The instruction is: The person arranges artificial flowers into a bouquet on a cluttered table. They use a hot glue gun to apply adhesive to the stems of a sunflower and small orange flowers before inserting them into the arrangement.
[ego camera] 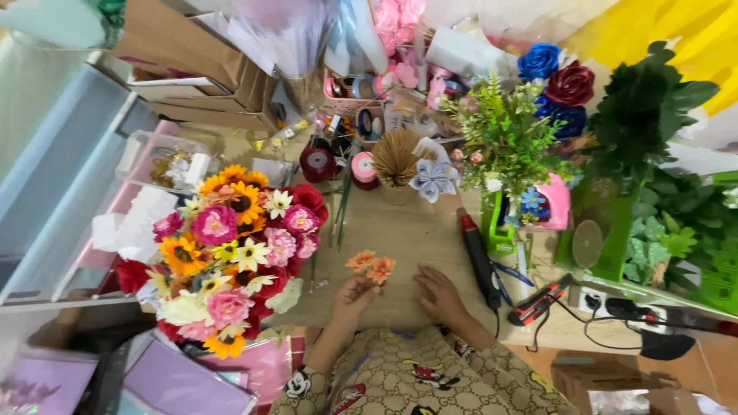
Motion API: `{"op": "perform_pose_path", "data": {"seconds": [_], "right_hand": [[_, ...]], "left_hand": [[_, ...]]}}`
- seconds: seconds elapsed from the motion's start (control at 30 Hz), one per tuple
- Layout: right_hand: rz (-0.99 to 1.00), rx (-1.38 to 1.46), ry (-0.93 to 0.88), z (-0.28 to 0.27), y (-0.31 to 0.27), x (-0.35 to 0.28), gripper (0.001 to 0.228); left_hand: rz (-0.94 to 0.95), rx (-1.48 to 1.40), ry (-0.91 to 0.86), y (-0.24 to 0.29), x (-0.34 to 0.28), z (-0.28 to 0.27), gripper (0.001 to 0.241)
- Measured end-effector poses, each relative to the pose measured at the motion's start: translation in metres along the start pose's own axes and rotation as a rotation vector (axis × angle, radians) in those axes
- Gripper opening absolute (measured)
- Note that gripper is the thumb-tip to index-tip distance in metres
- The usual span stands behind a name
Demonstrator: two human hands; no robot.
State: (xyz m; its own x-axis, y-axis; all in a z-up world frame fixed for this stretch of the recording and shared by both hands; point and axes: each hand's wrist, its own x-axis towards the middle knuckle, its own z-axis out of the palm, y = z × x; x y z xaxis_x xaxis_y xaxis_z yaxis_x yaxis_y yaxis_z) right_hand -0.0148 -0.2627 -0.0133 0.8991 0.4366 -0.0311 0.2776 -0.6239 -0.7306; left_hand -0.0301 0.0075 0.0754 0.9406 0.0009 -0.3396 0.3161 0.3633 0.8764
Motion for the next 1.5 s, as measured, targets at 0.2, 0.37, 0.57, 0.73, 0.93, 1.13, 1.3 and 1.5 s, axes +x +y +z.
{"op": "perform_pose_path", "data": {"seconds": [0.2, 0.37, 0.57, 0.73, 0.93, 1.13, 1.3, 1.5], "right_hand": [[0.267, 0.250, -0.046, 0.005, -0.030, 0.021, 0.042], [0.211, 0.716, -0.014, -0.008, -0.109, 0.053, 0.042], [0.143, 0.773, -0.126, -0.048, -0.164, 0.081, 0.030], [0.299, 1.023, -0.126, -0.058, -0.170, 0.090, 0.009], [0.216, 0.857, 0.044, -0.072, -0.171, 0.087, 0.003], [0.095, 0.696, 0.082, -0.082, -0.156, 0.082, 0.008], [0.076, 0.679, 0.086, -0.105, -0.183, 0.084, 0.008], [0.157, 0.804, 0.064, -0.112, -0.180, 0.087, 0.006]], "left_hand": [[0.076, 0.073, -0.033, 0.027, 0.013, -0.015, 0.019], [0.094, 0.103, -0.014, 0.046, 0.017, -0.003, 0.021], [0.091, 0.225, 0.025, 0.068, 0.015, 0.011, 0.022], [0.213, 0.208, 0.213, 0.046, 0.018, 0.019, 0.016], [0.128, 0.235, 0.305, 0.116, -0.010, 0.060, 0.040], [0.737, 0.554, 0.260, 0.095, -0.002, 0.073, 0.024], [0.679, 0.516, 0.335, 0.096, 0.003, 0.084, 0.018], [0.439, 0.315, 0.264, 0.094, 0.009, 0.084, 0.015]]}}
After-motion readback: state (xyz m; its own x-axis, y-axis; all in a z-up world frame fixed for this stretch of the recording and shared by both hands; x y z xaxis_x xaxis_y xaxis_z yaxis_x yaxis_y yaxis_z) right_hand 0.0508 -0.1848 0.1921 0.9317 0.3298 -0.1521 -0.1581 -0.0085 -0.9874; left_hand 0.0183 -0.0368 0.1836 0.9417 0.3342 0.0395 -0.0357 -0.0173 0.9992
